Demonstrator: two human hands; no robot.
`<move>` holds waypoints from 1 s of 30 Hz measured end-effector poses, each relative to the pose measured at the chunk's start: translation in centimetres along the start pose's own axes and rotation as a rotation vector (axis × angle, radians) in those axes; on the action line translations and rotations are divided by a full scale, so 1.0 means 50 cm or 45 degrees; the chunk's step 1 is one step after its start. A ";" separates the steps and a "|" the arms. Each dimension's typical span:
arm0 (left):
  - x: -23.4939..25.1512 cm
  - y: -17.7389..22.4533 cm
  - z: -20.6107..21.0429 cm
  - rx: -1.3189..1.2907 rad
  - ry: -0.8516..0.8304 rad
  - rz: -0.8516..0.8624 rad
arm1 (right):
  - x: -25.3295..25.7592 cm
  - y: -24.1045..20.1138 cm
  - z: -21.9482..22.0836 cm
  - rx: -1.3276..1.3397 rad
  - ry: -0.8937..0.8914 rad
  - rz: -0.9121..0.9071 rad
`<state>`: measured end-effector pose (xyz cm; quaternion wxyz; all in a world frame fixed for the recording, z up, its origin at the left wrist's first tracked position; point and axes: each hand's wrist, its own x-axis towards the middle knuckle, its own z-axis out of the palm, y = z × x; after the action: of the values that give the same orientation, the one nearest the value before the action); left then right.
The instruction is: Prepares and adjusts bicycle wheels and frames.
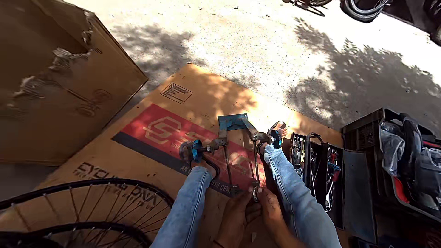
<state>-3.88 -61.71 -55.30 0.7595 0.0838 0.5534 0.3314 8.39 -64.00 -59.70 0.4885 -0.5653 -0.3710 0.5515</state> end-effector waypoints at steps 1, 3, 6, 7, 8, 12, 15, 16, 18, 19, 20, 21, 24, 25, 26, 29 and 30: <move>0.005 0.001 0.010 0.110 0.036 0.045 | 0.003 -0.002 0.001 0.066 0.055 0.039; 0.018 0.010 0.012 0.478 0.075 0.234 | 0.010 -0.004 -0.009 0.192 0.159 0.084; 0.025 0.063 -0.028 1.048 0.523 0.830 | 0.026 -0.021 -0.059 0.310 0.122 -0.033; 0.030 0.098 -0.051 1.119 0.713 1.063 | 0.041 -0.037 -0.076 0.297 0.132 -0.062; 0.033 0.147 -0.079 1.143 0.850 1.223 | 0.060 -0.054 -0.089 0.290 0.158 -0.055; 0.059 0.369 -0.175 1.135 0.953 1.171 | 0.152 -0.109 -0.150 0.477 0.394 0.184; 0.150 0.451 -0.166 1.124 0.601 0.854 | 0.256 -0.153 -0.192 0.350 0.532 0.184; 0.179 0.450 -0.154 1.136 0.453 0.758 | 0.286 -0.155 -0.203 0.205 0.510 0.140; 0.213 0.411 -0.133 1.180 0.214 0.705 | 0.340 -0.139 -0.226 -0.090 0.372 0.004; 0.217 0.389 -0.130 1.235 0.158 0.802 | 0.368 -0.130 -0.231 -0.205 0.299 -0.048; 0.216 0.367 -0.136 1.368 0.137 1.003 | 0.387 -0.127 -0.231 -0.294 0.218 -0.047; 0.211 0.342 -0.145 1.542 0.168 1.261 | 0.399 -0.128 -0.227 -0.331 0.124 0.013; 0.190 0.263 -0.185 1.862 0.259 1.748 | 0.401 -0.112 -0.209 -0.238 0.049 0.298; 0.176 0.236 -0.206 1.869 0.278 1.830 | 0.391 -0.104 -0.212 -0.223 -0.002 0.389; 0.158 0.208 -0.231 1.859 0.282 1.850 | 0.377 -0.093 -0.221 -0.239 -0.087 0.439; 0.105 0.161 -0.299 1.668 0.326 1.792 | 0.334 -0.080 -0.226 -0.246 -0.127 0.345; 0.097 0.166 -0.307 1.602 0.416 1.763 | 0.327 -0.088 -0.220 -0.236 0.014 0.298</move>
<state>-20.26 -56.13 -60.75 0.1229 0.7397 0.5572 0.3568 21.69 -48.81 -60.69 0.3687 -0.6504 -0.3492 0.5649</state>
